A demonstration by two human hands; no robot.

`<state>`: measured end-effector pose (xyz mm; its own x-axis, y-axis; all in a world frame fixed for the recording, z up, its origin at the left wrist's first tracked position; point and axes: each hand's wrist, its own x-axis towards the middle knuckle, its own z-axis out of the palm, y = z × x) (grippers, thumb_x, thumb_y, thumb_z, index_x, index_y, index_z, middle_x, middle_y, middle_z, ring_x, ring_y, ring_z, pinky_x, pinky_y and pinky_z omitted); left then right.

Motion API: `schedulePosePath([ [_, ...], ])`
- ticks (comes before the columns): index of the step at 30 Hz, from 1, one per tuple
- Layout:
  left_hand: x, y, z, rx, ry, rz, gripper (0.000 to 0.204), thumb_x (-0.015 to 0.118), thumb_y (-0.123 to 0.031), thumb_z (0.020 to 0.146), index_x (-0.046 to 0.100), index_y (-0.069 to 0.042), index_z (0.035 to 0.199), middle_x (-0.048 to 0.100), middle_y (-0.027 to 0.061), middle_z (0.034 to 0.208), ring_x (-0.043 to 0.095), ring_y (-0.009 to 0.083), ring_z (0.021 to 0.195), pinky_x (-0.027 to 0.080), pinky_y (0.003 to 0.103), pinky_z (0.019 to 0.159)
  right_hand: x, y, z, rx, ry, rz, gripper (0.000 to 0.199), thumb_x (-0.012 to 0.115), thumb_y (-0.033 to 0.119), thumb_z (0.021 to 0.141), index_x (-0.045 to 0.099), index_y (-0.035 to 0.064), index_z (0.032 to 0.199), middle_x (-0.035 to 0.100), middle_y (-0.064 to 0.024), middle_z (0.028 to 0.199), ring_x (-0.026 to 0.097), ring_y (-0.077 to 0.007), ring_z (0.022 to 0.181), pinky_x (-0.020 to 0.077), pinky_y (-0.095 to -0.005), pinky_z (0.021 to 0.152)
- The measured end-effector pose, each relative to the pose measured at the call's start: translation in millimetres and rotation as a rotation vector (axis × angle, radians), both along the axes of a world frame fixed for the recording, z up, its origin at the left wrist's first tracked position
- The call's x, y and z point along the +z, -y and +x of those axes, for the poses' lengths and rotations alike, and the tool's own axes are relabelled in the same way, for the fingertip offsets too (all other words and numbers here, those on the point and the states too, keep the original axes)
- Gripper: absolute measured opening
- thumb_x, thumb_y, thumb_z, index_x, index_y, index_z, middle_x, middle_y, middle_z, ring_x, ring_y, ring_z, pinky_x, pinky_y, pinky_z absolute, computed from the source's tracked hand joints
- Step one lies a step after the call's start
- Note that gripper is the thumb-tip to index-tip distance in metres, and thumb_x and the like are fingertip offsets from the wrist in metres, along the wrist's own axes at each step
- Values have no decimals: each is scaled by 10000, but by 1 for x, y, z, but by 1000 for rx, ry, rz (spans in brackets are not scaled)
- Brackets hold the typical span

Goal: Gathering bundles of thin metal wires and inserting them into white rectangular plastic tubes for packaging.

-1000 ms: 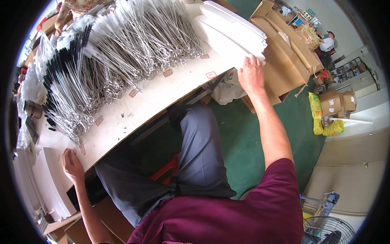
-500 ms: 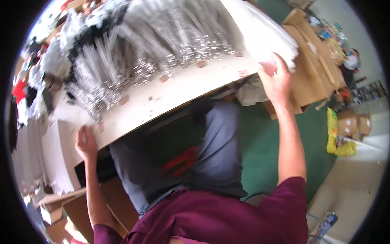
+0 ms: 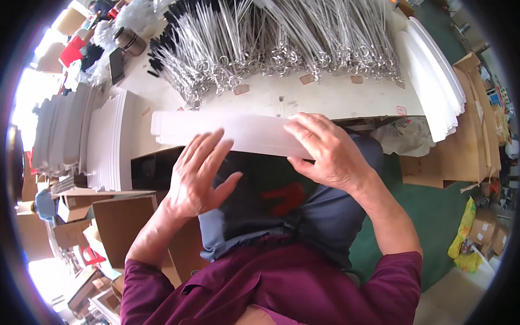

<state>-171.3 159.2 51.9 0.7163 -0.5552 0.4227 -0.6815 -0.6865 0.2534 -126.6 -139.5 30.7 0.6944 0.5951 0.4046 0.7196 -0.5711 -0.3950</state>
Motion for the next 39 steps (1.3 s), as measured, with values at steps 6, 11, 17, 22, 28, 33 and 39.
schedulePosePath([
  [6,-16,10,22,58,-56,134,752,833,-222,773,512,46,1398,589,241,1347,588,431,1213,469,507,1065,-10,-36,3,172,62,-40,547,827,125,735,642,-28,1226,619,-204,1301,623,-372,1186,515,-452,1066],
  [11,-25,13,28,32,-260,85,720,820,-186,749,522,45,1362,617,208,1171,624,390,1061,510,475,927,-20,-46,8,186,70,-38,555,828,116,737,634,-29,1236,620,-182,1293,607,-353,1201,495,-444,1082],
  [17,-33,2,33,188,-171,147,724,832,-174,732,518,32,1350,621,197,1174,635,372,1042,519,469,899,-20,-40,5,-168,197,60,492,815,107,791,644,-9,1237,627,-156,1238,597,-336,1177,502,-426,1025],
  [22,-35,9,32,153,-119,183,747,838,-158,714,506,42,1353,620,213,1195,640,373,1049,528,461,918,-42,-46,-7,-316,42,89,445,792,113,810,653,-17,1213,623,-151,1160,613,-332,1070,526,-424,939],
  [28,-44,15,37,112,-62,180,720,827,-151,715,524,62,1332,621,219,1172,645,371,1034,533,464,915,-55,-63,-15,-383,-43,198,424,775,115,837,651,-24,1218,642,-176,1122,631,-352,1004,537,-436,895],
  [33,-51,14,35,132,-53,197,712,821,-159,719,527,66,1328,621,213,1155,648,367,1027,536,458,907,-60,-59,-10,-383,-549,584,430,812,186,878,671,-71,1192,715,-180,1012,680,-203,767,567,-335,696],
  [39,-55,13,33,119,-99,185,735,836,-172,695,533,59,1324,627,199,1146,654,357,1015,543,453,890,-53,-46,-6,-308,-889,657,387,767,197,943,667,-92,1180,745,-128,987,694,-132,793,565,-294,700],
])
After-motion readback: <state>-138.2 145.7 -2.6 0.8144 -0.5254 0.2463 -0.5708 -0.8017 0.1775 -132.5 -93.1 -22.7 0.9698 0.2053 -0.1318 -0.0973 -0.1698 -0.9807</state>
